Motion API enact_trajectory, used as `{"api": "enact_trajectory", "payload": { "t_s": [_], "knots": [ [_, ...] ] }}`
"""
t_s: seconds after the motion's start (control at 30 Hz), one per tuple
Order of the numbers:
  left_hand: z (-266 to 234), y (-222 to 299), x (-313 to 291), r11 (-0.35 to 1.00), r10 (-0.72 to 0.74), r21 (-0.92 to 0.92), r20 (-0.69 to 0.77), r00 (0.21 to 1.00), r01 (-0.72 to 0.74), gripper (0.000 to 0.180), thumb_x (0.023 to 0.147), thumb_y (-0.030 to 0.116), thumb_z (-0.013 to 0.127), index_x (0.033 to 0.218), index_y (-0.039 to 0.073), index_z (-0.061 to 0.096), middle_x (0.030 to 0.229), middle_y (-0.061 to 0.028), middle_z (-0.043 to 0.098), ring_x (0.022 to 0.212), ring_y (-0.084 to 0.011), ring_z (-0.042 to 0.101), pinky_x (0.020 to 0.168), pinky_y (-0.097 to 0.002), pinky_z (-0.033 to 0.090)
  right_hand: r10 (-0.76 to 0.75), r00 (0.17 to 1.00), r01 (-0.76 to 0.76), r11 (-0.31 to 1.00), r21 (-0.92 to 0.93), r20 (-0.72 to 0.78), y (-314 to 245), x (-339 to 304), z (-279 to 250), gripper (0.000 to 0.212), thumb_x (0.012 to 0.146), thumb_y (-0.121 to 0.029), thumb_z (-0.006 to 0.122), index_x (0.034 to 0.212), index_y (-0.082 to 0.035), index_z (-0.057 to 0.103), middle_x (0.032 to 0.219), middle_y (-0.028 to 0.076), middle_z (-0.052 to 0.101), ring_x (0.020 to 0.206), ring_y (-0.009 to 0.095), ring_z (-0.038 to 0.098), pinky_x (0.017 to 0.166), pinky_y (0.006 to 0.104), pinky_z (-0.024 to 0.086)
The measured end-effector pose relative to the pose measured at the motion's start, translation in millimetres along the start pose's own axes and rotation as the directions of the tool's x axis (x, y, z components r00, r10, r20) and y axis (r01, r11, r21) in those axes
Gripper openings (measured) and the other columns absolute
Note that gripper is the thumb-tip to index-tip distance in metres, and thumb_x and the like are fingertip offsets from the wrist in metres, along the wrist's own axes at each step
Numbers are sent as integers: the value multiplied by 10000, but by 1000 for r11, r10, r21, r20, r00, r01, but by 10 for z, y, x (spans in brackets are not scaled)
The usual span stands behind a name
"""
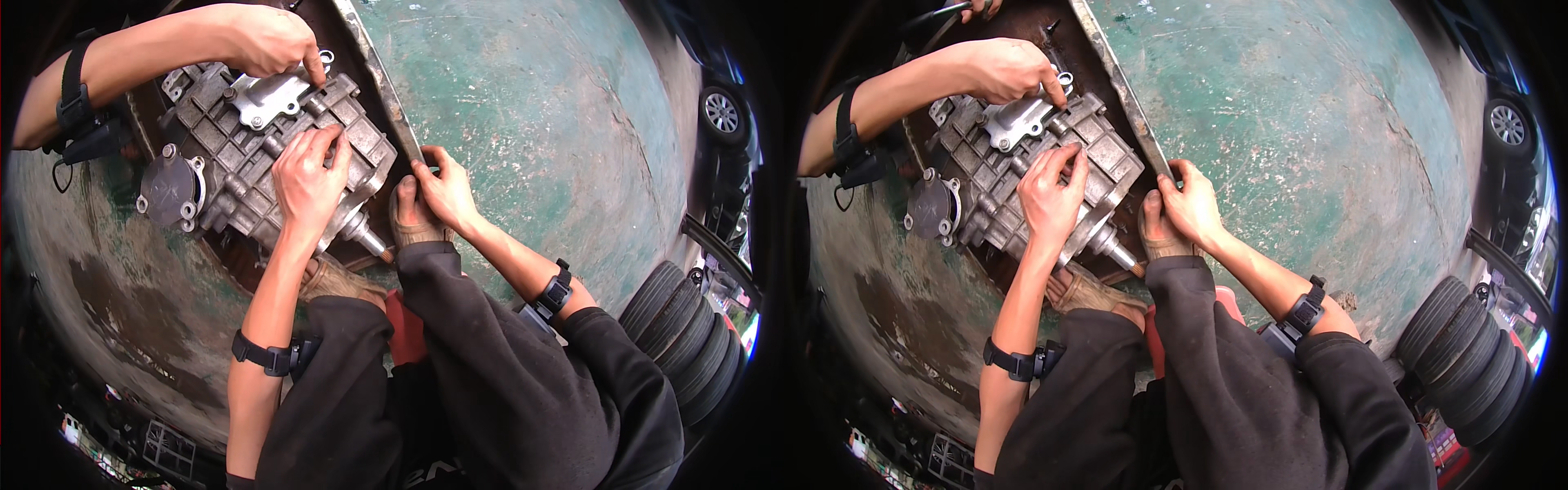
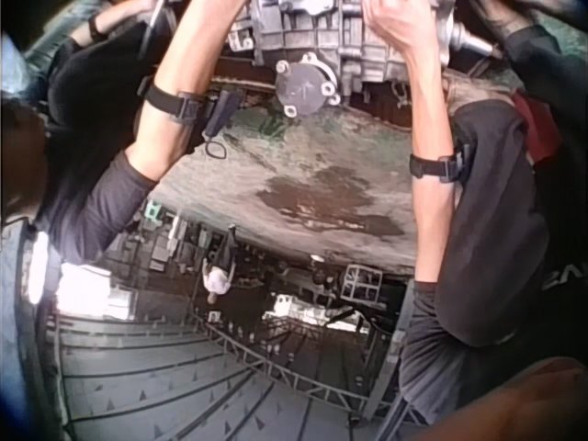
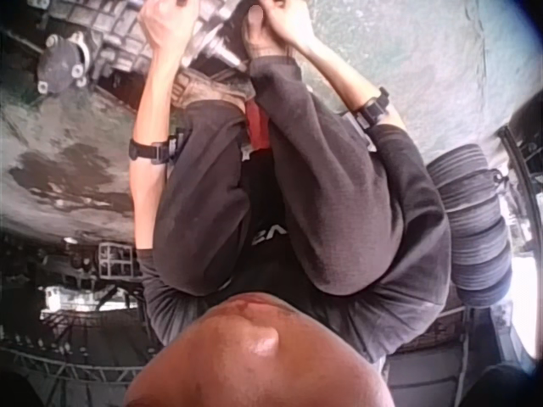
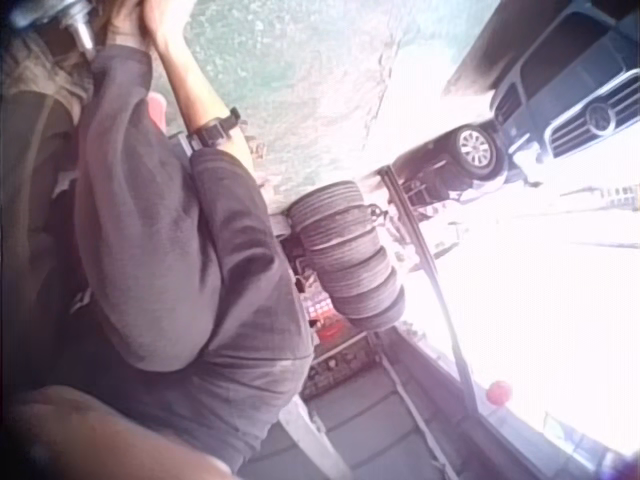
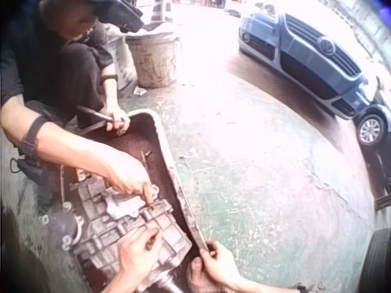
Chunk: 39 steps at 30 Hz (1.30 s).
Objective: The person uses a wrench to tighten bolts on a metallic engine block while another person assists. They coordinate to secure the engine cover and adjust components on the block.
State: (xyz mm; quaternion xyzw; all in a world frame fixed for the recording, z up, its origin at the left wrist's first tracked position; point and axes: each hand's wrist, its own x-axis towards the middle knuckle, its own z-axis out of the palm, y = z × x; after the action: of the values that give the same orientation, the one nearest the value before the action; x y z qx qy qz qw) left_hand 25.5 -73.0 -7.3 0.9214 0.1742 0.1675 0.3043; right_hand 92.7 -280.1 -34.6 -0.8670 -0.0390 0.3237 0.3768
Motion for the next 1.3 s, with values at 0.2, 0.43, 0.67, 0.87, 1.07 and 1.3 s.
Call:
{"api": "enact_trajectory", "payload": {
  "t_s": [0.2,0.43,0.67,0.87,1.07,1.3],
  "knots": [
    [-1,5,4,1000,-1,2,0,1000,1,116,826,88,737,926,36,712,770,-93,669,651,-245,613,628,-366,502,4,1000,-4,1000,8,-1,29,-1,13,394,929,-252,624,1222,9,596,1097,229,682,1003,322,669,895,387,506],
    [-19,18,-1,999,-39,-15,26,999,39,114,832,122,716,911,40,714,840,-117,700,746,-297,665,687,-395,537,3,1000,-3,1000,-7,-6,21,10,15,419,933,-256,630,1237,29,590,1115,226,682,1033,304,670,911,376,504],
    [0,-1,2,1000,3,-20,-17,1000,-4,114,822,97,739,914,35,712,768,-85,672,640,-231,610,625,-363,505,37,999,-37,999,2,9,-3,11,-20,408,938,-257,629,1236,20,596,1128,219,686,1061,297,668,928,368,499],
    [0,-2,-9,1000,-14,-25,-8,1000,14,118,822,99,738,920,39,713,761,-87,666,642,-235,609,624,-367,502,10,1000,-10,1000,5,-6,32,31,2,400,941,-251,630,1232,21,600,1128,215,688,1056,284,668,929,364,500],
    [-13,10,-14,997,-33,-67,5,999,34,125,831,96,735,931,25,715,815,-102,691,675,-240,631,650,-360,511,20,999,-15,986,163,-29,28,18,-11,324,926,-193,624,1154,37,635,1049,227,693,961,317,680,875,379,514],
    [-468,95,27,977,-210,-74,-144,967,201,160,836,90,755,969,5,729,857,-142,724,708,-256,698,651,-367,552,-399,892,385,917,-108,-211,-38,84,-64,187,871,-134,681,1029,-36,670,1047,129,660,978,316,635,833,381,507]
  ]
}}
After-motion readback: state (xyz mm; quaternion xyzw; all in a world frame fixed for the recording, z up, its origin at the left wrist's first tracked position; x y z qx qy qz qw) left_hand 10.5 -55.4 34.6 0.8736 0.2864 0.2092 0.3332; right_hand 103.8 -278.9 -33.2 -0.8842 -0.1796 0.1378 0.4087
